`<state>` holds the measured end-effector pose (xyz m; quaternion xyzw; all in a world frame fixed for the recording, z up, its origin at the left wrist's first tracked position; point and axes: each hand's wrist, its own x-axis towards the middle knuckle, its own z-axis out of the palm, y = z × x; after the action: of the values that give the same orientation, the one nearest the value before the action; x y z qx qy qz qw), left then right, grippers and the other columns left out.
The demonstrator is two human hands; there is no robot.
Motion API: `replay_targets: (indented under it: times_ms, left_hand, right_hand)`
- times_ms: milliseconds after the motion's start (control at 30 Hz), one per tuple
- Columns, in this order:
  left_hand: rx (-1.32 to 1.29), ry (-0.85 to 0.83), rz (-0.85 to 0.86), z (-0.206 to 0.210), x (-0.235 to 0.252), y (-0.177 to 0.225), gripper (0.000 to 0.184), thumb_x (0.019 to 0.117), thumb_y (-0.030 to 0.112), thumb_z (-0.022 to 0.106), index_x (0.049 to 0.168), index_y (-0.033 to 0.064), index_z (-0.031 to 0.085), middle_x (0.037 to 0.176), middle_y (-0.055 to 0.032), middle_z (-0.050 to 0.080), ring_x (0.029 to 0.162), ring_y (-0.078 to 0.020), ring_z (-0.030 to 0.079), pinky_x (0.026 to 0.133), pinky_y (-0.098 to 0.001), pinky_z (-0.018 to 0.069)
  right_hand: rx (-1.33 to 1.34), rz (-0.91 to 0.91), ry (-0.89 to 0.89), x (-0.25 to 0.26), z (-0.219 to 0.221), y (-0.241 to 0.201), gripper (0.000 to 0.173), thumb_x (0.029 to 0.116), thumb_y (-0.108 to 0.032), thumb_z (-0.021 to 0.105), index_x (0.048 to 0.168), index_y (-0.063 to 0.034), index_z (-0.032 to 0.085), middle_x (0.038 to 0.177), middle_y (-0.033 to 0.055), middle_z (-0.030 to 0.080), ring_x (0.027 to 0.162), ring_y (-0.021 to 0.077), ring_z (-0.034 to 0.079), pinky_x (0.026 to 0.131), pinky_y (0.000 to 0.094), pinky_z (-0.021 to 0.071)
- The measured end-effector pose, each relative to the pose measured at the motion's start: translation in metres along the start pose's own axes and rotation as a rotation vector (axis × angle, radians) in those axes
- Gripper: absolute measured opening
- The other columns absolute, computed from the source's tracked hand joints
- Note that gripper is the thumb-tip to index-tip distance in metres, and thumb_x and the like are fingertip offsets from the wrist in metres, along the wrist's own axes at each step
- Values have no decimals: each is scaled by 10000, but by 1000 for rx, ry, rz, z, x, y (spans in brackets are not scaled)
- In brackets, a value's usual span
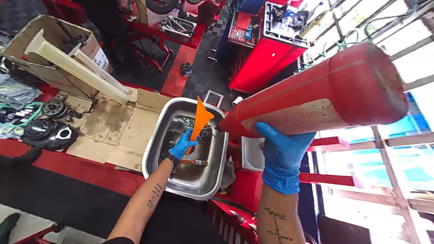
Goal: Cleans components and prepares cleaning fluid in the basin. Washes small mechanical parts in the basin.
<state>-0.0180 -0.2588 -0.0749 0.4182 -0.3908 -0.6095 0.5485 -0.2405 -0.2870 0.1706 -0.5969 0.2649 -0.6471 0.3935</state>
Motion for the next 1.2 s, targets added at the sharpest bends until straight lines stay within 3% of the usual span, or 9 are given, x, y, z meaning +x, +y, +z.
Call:
replay_targets:
  times_ms: [300, 433, 567, 700, 867, 1000, 1200]
  left_hand:
    - [-70, -70, 19, 20, 31, 24, 612, 839, -39, 739, 1389, -99, 476, 1275, -183, 650, 1156, -173, 660, 1015, -309, 548]
    - [-37, -182, -18, 5, 29, 22, 660, 815, -50, 748, 1411, -81, 468, 1302, -175, 640, 1178, -169, 646, 1026, -319, 540]
    - [-54, -252, -34, -4, 23, 28, 663, 848, 18, 742, 1422, -79, 425, 1280, -168, 647, 1166, -182, 654, 1030, -328, 540]
    - [-111, -367, -58, -17, 18, 36, 645, 875, -7, 705, 1427, -88, 383, 1287, -180, 648, 1196, -218, 646, 1071, -357, 517]
    - [26, -470, -69, -32, 10, 47, 589, 777, -81, 763, 1319, -52, 534, 1229, -78, 683, 1149, -96, 650, 1025, -283, 534]
    - [153, -421, 5, -36, 2, 68, 510, 747, -74, 785, 1222, -28, 605, 1132, 8, 710, 1074, -4, 650, 973, -215, 539]
    - [337, -373, 121, -40, 9, 91, 419, 838, -9, 740, 1226, -87, 604, 1136, -49, 700, 1064, 34, 631, 978, -162, 508]
  right_hand:
    - [-68, -84, 82, 20, 11, -20, 832, 682, -66, 913, 1349, -36, 416, 1192, 91, 672, 1121, 247, 676, 963, 478, 595]
    - [-35, -72, 117, 17, 21, -25, 761, 705, -40, 886, 1323, -37, 441, 1167, 106, 678, 1093, 257, 685, 941, 488, 599]
    - [-58, -88, 196, 9, 36, -26, 780, 704, -41, 893, 1326, -29, 422, 1167, 106, 674, 1102, 250, 683, 932, 477, 607]
    - [-35, -82, 227, 2, 48, -28, 762, 699, -20, 882, 1314, -29, 434, 1159, 106, 680, 1095, 249, 686, 935, 474, 605]
    - [28, -63, 240, -7, 64, -33, 710, 722, 6, 845, 1305, -38, 443, 1161, 113, 677, 1103, 254, 682, 944, 483, 596]
    - [-4, -47, 189, -18, 69, -41, 681, 723, -21, 858, 1288, -71, 481, 1140, 77, 696, 1079, 231, 693, 928, 462, 604]
    - [-50, -85, 137, -29, 73, -56, 703, 696, -29, 893, 1278, -64, 501, 1135, 74, 701, 1072, 233, 698, 920, 458, 611]
